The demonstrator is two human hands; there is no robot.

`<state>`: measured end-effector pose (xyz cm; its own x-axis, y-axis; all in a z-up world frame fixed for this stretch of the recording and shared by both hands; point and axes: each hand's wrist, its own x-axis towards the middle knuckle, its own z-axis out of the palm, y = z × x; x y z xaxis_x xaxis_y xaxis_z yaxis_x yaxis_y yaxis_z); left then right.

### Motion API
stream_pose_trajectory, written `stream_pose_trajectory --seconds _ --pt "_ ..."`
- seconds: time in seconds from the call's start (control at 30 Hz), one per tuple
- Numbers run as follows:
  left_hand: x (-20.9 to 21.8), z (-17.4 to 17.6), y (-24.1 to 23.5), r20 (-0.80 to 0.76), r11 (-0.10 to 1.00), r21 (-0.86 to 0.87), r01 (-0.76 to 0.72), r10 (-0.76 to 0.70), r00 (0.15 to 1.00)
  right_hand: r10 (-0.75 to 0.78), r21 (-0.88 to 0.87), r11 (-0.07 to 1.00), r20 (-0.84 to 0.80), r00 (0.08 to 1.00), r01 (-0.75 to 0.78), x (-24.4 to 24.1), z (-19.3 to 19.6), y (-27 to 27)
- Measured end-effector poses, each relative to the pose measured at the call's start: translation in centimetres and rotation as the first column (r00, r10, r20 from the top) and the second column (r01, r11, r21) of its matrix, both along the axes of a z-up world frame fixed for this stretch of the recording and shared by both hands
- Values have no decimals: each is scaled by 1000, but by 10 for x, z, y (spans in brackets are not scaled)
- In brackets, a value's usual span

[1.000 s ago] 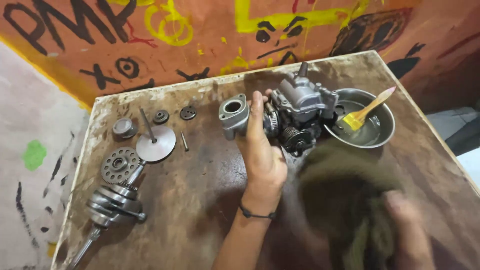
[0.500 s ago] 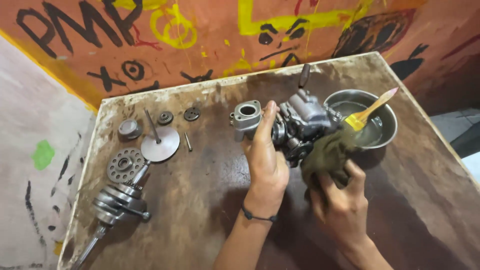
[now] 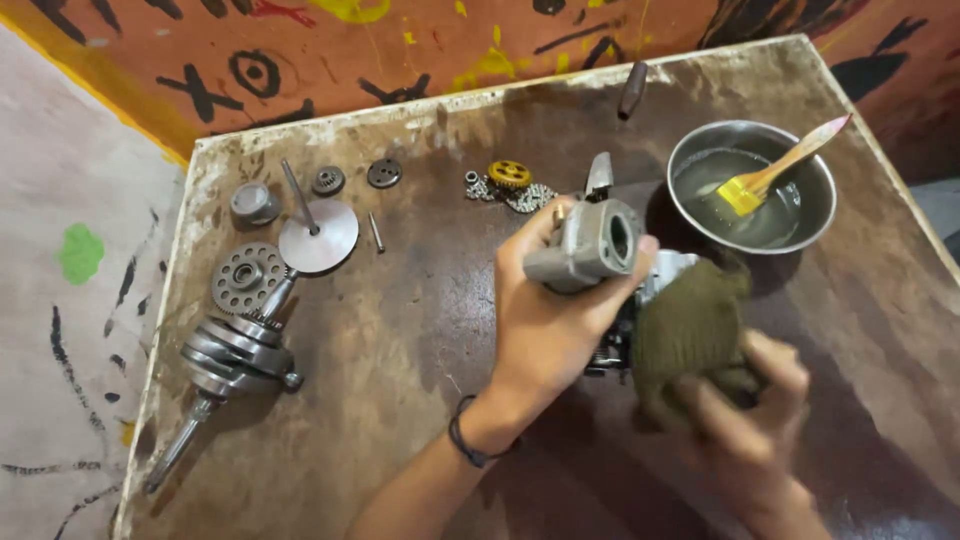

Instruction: Cleaning a motorcycle carburetor component with a cloth.

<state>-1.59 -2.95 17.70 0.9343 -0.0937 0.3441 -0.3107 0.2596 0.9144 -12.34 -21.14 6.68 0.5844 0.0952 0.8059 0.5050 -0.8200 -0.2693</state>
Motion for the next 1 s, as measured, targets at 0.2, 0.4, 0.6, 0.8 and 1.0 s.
stream_pose_trajectory --seconds 0.2,0.4,0.6,0.8,1.0 --pt "10 -21 -18 -150 989 -148 28 -50 987 -181 -74 981 -43 983 177 3 23 -1" --pt "29 -41 -12 -439 959 -280 46 -171 882 -324 35 931 -380 866 363 -13 3 -77" --pt "27 -49 8 -530 952 -235 197 -295 795 -152 301 900 -464 873 316 -20 42 -55" --pt "8 -57 4 -484 939 -45 342 -320 814 262 134 963 -290 920 -232 -21 -17 -35" --pt "13 -69 7 -459 961 -70 267 -269 847 329 475 878 -523 786 -51 -32 12 -36"
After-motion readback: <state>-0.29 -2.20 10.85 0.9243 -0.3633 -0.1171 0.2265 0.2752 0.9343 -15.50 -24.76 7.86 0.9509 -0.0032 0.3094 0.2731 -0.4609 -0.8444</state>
